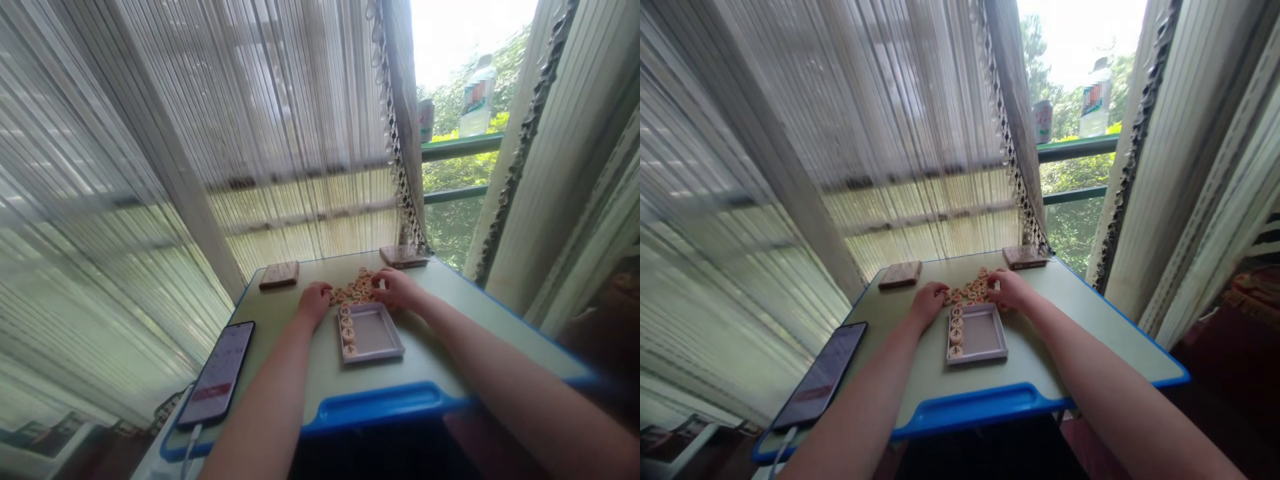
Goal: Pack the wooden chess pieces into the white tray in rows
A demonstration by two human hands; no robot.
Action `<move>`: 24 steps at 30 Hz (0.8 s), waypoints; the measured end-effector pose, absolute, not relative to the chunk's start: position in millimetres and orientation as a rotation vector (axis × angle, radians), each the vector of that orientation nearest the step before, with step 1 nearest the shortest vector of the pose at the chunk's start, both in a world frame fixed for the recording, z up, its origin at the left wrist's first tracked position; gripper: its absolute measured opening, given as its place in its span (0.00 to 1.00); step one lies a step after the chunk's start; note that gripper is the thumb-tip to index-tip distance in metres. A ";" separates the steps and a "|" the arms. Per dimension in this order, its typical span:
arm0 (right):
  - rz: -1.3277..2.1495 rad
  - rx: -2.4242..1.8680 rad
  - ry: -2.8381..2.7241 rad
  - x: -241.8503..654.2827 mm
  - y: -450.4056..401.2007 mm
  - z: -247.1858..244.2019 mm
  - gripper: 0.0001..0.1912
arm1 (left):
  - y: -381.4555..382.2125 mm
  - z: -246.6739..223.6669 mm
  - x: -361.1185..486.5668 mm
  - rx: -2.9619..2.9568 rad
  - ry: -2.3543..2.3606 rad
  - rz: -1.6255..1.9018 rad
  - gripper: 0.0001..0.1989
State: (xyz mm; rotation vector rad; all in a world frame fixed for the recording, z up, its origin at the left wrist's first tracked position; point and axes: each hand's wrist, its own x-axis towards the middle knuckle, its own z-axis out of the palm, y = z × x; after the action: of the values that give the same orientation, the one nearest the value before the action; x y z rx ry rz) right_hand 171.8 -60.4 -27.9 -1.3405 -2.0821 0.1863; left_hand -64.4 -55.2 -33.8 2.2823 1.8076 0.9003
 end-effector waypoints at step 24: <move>0.191 -1.739 -1.908 197.1 -35.5 -43.4 0.15 | -58.4 -30.0 -67.3 2.272 2.034 0.747 0.11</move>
State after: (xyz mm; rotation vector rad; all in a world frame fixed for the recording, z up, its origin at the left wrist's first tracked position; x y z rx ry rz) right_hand 197.1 -35.5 -43.4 -1.7390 -1.9077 0.1912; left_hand -67.3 -58.4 -30.0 2.2722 2.0342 0.7474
